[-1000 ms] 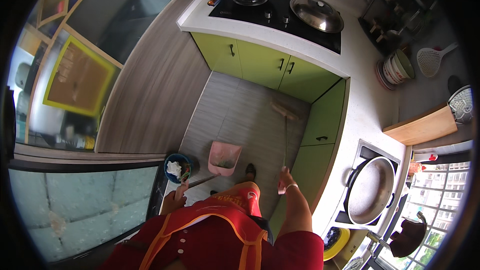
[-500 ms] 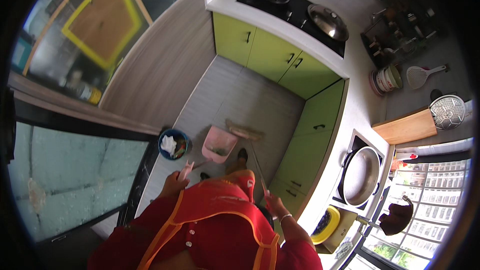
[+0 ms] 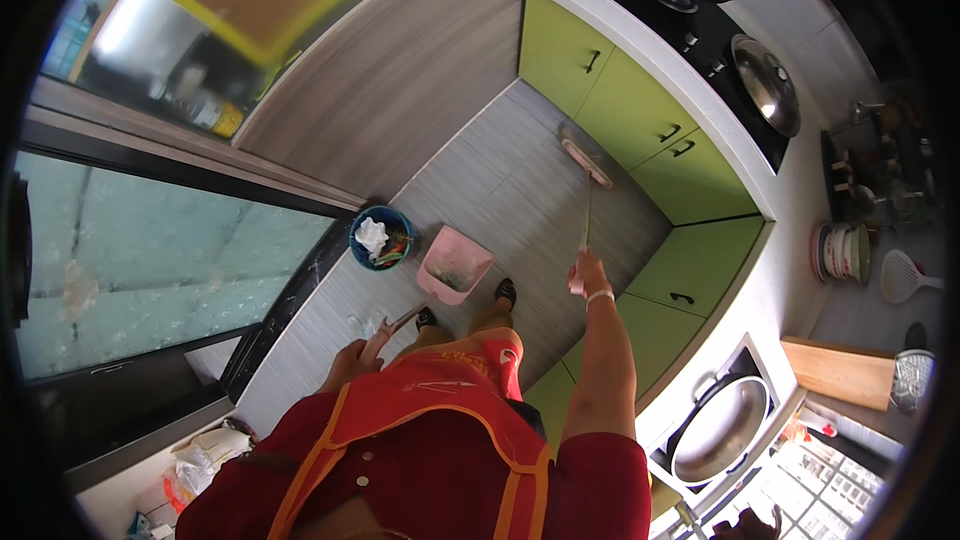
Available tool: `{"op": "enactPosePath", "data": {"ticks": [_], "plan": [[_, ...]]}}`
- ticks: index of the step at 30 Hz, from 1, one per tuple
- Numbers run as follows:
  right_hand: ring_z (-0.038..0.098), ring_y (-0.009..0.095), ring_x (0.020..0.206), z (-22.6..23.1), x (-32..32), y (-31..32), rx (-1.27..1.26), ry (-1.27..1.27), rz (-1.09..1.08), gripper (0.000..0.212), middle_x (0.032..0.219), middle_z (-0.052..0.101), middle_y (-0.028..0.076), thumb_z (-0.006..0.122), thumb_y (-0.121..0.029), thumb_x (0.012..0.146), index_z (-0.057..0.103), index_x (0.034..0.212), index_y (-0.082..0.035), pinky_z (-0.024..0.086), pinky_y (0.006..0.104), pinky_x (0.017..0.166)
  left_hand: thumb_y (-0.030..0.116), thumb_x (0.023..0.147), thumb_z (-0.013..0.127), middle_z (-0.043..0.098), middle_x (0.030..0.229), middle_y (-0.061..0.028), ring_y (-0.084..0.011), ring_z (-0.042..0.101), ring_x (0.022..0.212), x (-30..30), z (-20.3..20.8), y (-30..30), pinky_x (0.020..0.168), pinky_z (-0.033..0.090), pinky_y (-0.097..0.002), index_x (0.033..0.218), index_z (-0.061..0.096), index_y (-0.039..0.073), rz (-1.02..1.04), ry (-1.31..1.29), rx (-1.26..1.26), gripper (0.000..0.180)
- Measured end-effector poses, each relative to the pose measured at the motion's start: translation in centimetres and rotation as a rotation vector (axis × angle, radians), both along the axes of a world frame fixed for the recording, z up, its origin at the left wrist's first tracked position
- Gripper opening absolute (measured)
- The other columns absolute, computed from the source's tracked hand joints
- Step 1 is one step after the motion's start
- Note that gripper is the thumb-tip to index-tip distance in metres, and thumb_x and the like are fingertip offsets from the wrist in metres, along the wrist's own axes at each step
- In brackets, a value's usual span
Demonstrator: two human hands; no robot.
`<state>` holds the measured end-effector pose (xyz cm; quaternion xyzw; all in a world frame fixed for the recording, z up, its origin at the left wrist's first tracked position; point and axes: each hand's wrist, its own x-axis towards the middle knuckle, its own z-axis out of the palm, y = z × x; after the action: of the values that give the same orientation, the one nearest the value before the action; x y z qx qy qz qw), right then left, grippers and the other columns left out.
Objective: The person sweeps the bedroom floor using a broom and dustpan, moves to a shelf to handle small objects including a white packet, and then continues sweeping the kitchen floor where they also pick up debris by hand.
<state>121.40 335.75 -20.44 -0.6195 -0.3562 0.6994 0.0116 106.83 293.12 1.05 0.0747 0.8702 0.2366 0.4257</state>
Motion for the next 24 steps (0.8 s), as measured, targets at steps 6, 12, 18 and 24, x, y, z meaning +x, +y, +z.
{"op": "enactPosePath", "data": {"ticks": [6, 12, 18, 24], "plan": [[0.046, 0.022, 0.049, -5.7, 0.1, -1.4, 0.117, -0.206, 0.33, 0.025, 0.065, 0.045, 0.011, 0.033, -0.033, 0.085, 0.042, 0.085, -0.01, 0.038, 0.0376, 0.035, 0.022, 0.068, 0.06, 0.057, 0.073, -0.0184, -0.0273, 0.057, 0.071, 0.6, 1.0, 0.9, 0.064, 0.043, -0.0344, 0.083, 0.054, -0.004, 0.049, 0.011, 0.024, 0.03], [0.038, 0.02, 0.034, 2.2, 11.6, -13.9, -0.057, -0.236, 0.576, 0.028, 0.048, 0.038, 0.007, 0.028, -0.041, 0.087, 0.034, 0.103, -0.019, 0.035, 0.0364, 0.03, 0.02, 0.069, 0.06, 0.057, 0.068, -0.0155, -0.0231, 0.057, 0.062, -0.3, 0.5, -0.6, 0.057, 0.044, -0.0331, 0.081, 0.053, -0.004, 0.082, 0.027, 0.058, 0.028], [0.041, 0.016, 0.035, 9.6, 17.6, -18.8, 0.001, -0.12, 0.59, 0.039, 0.05, 0.043, 0.006, 0.038, -0.031, 0.088, 0.034, 0.125, -0.02, 0.036, 0.0302, 0.033, 0.017, 0.071, 0.058, 0.056, 0.067, -0.017, -0.0236, 0.057, 0.063, -0.8, 0.5, -2.7, 0.057, 0.044, -0.033, 0.082, 0.053, -0.005, 0.071, -0.019, 0.086, 0.025], [0.04, 0.013, 0.036, 9.8, 13.5, -15.4, -0.041, -0.182, 0.569, 0.03, 0.049, 0.042, 0.003, 0.038, -0.029, 0.087, 0.041, 0.115, -0.019, 0.035, 0.0283, 0.032, 0.018, 0.071, 0.057, 0.057, 0.072, -0.02, -0.0269, 0.057, 0.067, 0.3, 0.5, -4.4, 0.061, 0.043, -0.0342, 0.085, 0.053, -0.005, 0.122, -0.026, 0.071, 0.028]]}}
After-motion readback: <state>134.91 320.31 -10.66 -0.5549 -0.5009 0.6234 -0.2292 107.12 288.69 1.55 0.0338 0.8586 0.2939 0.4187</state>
